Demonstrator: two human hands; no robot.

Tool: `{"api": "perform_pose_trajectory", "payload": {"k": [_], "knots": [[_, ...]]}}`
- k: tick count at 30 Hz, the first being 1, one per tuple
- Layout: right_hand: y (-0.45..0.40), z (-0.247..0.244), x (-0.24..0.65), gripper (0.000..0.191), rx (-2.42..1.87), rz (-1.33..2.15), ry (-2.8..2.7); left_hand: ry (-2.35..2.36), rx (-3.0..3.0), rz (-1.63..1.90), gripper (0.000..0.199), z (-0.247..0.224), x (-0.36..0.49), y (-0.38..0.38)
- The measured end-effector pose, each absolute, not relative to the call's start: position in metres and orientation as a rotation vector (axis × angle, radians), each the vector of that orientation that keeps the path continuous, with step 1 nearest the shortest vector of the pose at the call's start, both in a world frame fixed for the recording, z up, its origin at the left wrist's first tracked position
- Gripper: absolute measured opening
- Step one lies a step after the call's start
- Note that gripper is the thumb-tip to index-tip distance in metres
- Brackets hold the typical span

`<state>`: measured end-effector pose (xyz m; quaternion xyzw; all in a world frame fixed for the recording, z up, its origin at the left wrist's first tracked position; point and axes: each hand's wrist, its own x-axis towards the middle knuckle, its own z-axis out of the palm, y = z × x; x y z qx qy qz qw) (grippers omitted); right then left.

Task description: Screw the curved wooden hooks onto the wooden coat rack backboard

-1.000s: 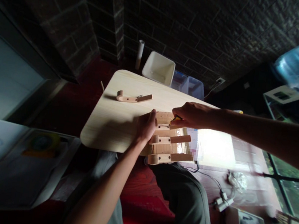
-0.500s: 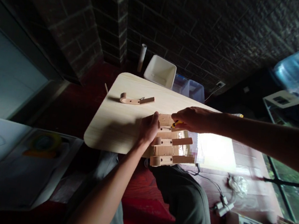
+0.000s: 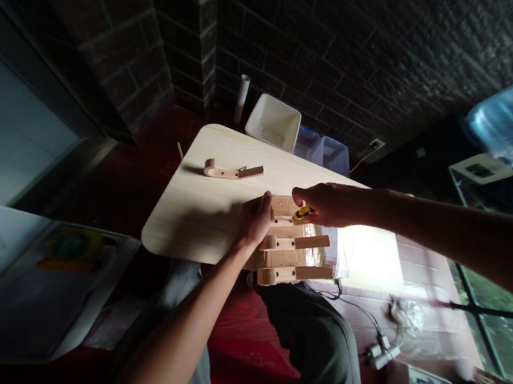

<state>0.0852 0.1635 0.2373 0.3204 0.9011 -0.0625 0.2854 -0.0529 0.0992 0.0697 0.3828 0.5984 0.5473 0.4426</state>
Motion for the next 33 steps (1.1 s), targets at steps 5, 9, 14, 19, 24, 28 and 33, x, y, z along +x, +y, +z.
{"api": "perform_pose_trajectory", "payload": {"k": [5, 9, 14, 19, 24, 28, 33], "knots": [[0.163, 0.246, 0.082, 0.021, 0.549, 0.028, 2.465, 1.452, 0.955, 1.369, 0.063, 0.069, -0.054, 0.098], [0.163, 0.248, 0.076, 0.025, 0.641, 0.017, 2.429, 1.433, 0.980, 1.360, 0.062, 0.070, -0.055, 0.099], [0.168, 0.240, 0.077, 0.035, 0.987, -0.076, 2.313, 1.447, 0.988, 1.355, 0.062, 0.071, -0.055, 0.100], [0.164, 0.235, 0.086, 0.032, 1.017, -0.176, 2.337, 1.497, 0.991, 1.348, 0.062, 0.069, -0.054, 0.101], [0.159, 0.240, 0.091, 0.029, 0.968, -0.188, 2.341, 1.494, 0.976, 1.360, 0.061, 0.067, -0.054, 0.102], [0.164, 0.241, 0.096, 0.020, 0.642, 0.016, 2.380, 1.476, 0.996, 1.350, 0.062, 0.069, -0.055, 0.100], [0.169, 0.237, 0.104, 0.026, 0.451, 0.130, 2.416, 1.468, 0.987, 1.355, 0.064, 0.070, -0.054, 0.100]]}}
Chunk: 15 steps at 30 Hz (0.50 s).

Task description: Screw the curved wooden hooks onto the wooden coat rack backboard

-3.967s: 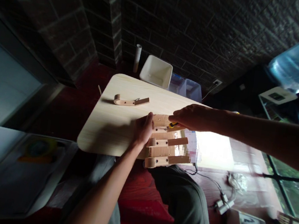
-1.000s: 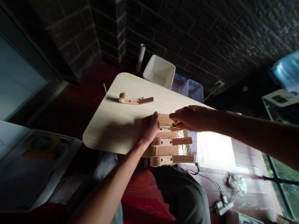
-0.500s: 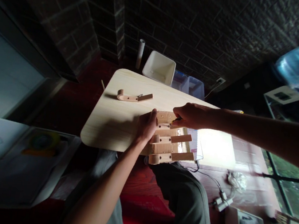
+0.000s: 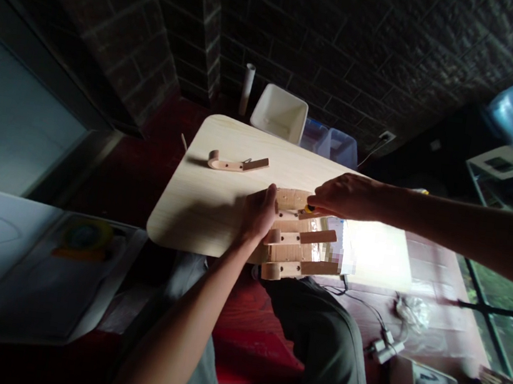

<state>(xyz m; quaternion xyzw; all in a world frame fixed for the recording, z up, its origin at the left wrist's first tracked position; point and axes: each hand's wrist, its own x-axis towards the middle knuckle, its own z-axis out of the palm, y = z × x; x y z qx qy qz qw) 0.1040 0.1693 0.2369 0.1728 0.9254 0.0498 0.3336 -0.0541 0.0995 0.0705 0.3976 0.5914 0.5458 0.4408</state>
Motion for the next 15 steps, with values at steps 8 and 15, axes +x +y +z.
{"api": "perform_pose_trajectory", "payload": {"k": [8, 15], "knots": [[0.160, 0.234, 0.106, 0.026, 0.745, -0.061, 2.425, 1.512, 0.970, 1.369, 0.062, 0.071, -0.054, 0.099], [0.158, 0.233, 0.088, 0.030, 0.818, 0.048, 2.312, 1.499, 0.954, 1.356, 0.064, 0.073, -0.052, 0.100]]}}
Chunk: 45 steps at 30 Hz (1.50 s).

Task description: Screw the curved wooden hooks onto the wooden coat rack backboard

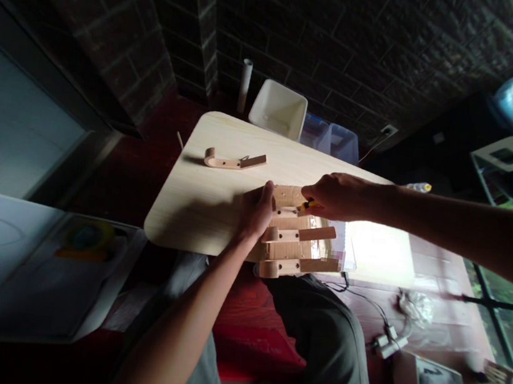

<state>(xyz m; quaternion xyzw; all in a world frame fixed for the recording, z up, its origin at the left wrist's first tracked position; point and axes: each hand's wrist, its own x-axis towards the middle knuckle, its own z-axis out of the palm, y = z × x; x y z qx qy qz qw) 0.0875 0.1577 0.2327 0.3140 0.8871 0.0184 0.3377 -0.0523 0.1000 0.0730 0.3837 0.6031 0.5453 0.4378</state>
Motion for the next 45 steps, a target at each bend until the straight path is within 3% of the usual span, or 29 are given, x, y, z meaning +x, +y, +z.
{"api": "perform_pose_trajectory", "payload": {"k": [10, 16, 26, 32, 38, 45], "knots": [[0.162, 0.240, 0.075, 0.021, 0.383, 0.111, 2.391, 1.475, 0.969, 1.358, 0.062, 0.073, -0.054, 0.101], [0.168, 0.235, 0.066, 0.012, 0.560, 0.039, 2.394, 1.449, 0.963, 1.386, 0.061, 0.070, -0.053, 0.100], [0.172, 0.228, 0.053, 0.025, 0.875, 0.008, 2.218, 1.439, 0.939, 1.390, 0.061, 0.073, -0.053, 0.100], [0.168, 0.238, 0.064, 0.027, 0.847, -0.053, 2.268, 1.430, 0.936, 1.369, 0.060, 0.072, -0.053, 0.099], [0.171, 0.244, 0.076, 0.018, 0.438, 0.073, 2.404, 1.404, 0.941, 1.380, 0.061, 0.075, -0.053, 0.099], [0.168, 0.242, 0.067, 0.022, 0.698, -0.037, 2.350, 1.444, 0.974, 1.379, 0.062, 0.072, -0.054, 0.101]]}}
